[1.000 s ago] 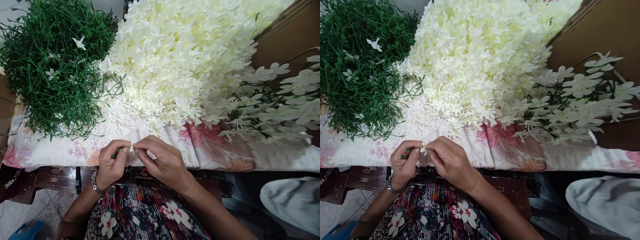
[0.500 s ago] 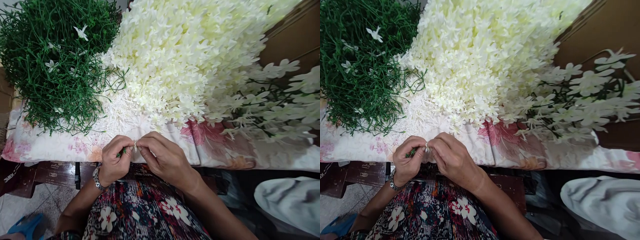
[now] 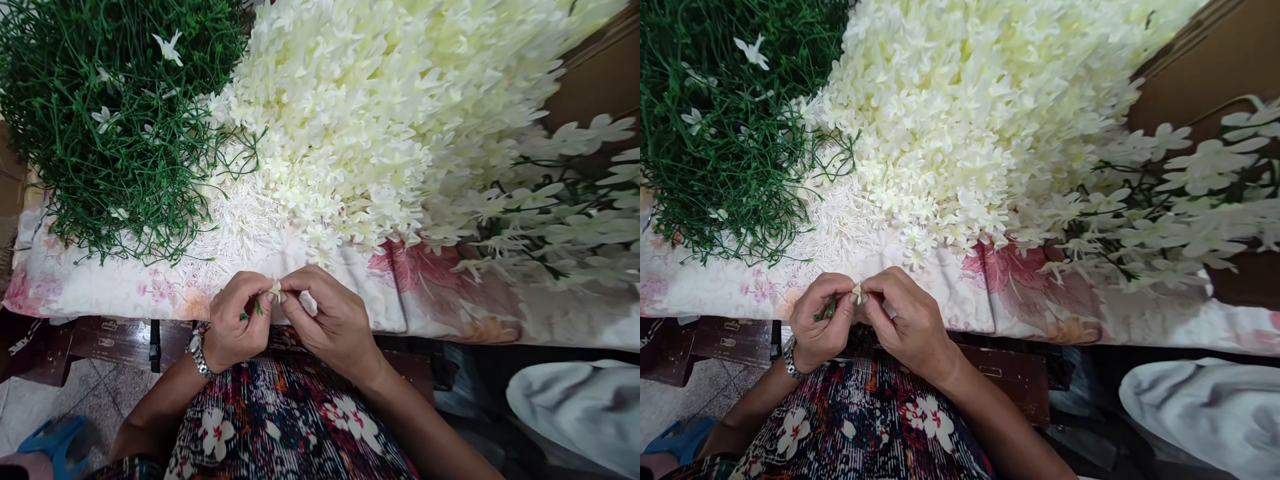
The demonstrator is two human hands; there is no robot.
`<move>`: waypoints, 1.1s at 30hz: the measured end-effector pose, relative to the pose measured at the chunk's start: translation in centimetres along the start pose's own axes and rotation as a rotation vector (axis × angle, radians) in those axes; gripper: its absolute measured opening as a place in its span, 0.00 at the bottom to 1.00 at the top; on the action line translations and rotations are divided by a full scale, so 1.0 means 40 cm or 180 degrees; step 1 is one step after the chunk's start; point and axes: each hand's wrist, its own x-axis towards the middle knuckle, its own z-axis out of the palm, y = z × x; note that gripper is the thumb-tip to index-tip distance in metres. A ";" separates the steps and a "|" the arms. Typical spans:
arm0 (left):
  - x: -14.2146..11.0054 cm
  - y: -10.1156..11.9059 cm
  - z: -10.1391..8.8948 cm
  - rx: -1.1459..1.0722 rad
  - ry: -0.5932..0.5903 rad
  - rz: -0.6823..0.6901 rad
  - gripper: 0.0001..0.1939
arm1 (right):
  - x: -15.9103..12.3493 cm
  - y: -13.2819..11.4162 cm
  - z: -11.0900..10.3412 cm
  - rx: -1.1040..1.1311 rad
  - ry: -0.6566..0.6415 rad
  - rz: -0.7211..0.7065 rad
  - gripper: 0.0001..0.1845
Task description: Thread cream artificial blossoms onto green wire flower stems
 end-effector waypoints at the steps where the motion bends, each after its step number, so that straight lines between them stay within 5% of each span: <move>1: -0.001 -0.001 0.001 0.0023 0.0011 0.0043 0.12 | -0.001 0.000 0.001 -0.0010 0.0012 -0.0003 0.06; 14: 0.002 -0.002 -0.014 -0.0036 -0.0269 -0.0126 0.10 | -0.006 0.010 0.002 -0.0194 -0.0023 -0.0269 0.08; 23: 0.003 -0.004 -0.010 -0.0521 -0.0167 -0.0287 0.09 | -0.001 0.019 0.004 0.0371 -0.0144 0.0092 0.04; 27: 0.004 -0.014 -0.009 -0.1306 0.0001 -0.0953 0.05 | -0.001 0.012 0.003 0.0476 -0.0129 0.0103 0.05; 33: 0.003 -0.019 -0.010 -0.2283 0.0163 -0.1902 0.01 | 0.007 0.005 -0.009 0.0290 -0.0066 -0.0204 0.22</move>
